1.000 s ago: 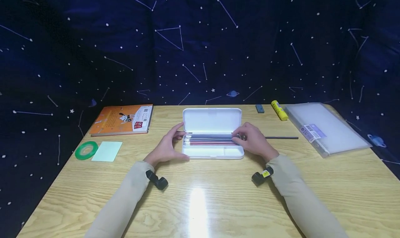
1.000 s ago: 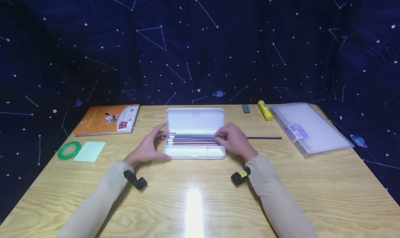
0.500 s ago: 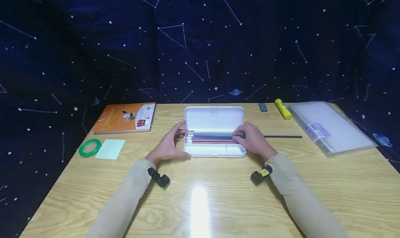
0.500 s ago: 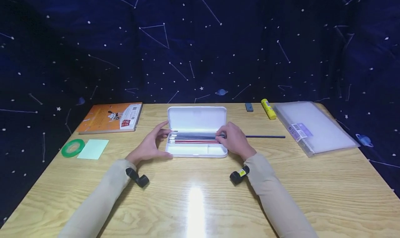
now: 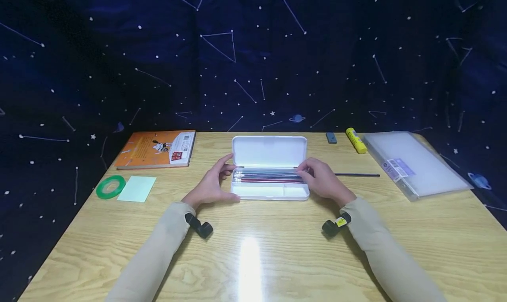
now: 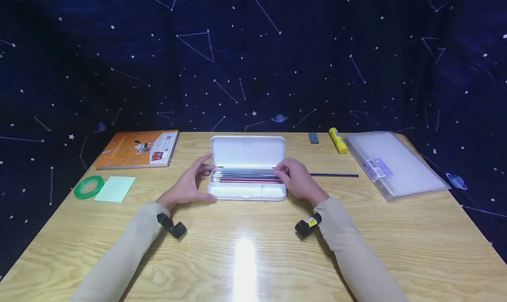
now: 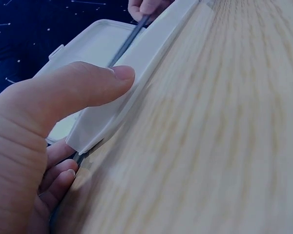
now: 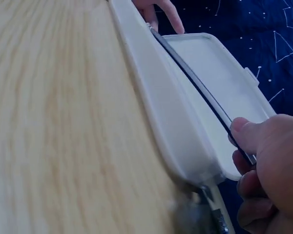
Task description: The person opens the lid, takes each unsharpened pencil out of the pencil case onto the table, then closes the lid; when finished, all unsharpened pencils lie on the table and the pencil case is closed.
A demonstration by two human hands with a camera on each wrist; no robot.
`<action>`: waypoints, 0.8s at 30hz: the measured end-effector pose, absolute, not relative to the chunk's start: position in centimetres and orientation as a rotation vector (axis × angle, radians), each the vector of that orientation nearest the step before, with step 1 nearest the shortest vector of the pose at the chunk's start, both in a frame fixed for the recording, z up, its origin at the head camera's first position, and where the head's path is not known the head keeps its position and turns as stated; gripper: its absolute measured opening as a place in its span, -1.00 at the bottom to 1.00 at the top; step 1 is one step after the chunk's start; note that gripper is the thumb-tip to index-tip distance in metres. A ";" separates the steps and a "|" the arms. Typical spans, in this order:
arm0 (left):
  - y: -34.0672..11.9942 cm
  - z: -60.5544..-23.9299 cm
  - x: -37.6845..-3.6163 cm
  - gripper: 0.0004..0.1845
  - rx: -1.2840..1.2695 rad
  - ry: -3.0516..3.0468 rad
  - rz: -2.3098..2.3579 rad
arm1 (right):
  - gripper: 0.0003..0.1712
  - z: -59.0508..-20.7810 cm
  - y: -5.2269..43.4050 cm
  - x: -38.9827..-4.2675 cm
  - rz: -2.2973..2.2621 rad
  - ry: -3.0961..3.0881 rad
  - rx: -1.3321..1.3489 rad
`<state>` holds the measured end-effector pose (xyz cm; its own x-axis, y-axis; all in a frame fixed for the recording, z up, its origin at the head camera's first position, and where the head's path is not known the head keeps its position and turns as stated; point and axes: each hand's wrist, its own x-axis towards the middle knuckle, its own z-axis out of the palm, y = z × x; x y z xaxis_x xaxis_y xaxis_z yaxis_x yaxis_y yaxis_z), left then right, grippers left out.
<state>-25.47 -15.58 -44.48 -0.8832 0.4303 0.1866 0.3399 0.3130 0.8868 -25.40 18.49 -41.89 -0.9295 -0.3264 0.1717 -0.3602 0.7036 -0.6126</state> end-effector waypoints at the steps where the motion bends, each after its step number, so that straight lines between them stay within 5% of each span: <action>1: -15.5 -44.5 -25.5 0.31 0.729 2.482 1.632 | -0.89 -41.8 18.6 -25.3 1.047 -2.847 0.577; 12: -15.7 -44.6 -25.5 0.31 0.727 2.499 1.615 | -0.83 -41.5 21.1 -24.3 0.850 -2.813 0.820; 24: -15.6 -44.9 -25.7 0.32 0.725 2.499 1.615 | -0.87 -42.4 25.0 -23.5 0.822 -2.635 0.718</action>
<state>-25.68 -15.60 -44.90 -0.8849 0.4274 0.1850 0.3444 0.3330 0.8778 -23.51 25.05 -42.44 -0.8344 -0.3731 0.4057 -0.5376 0.7134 -0.4495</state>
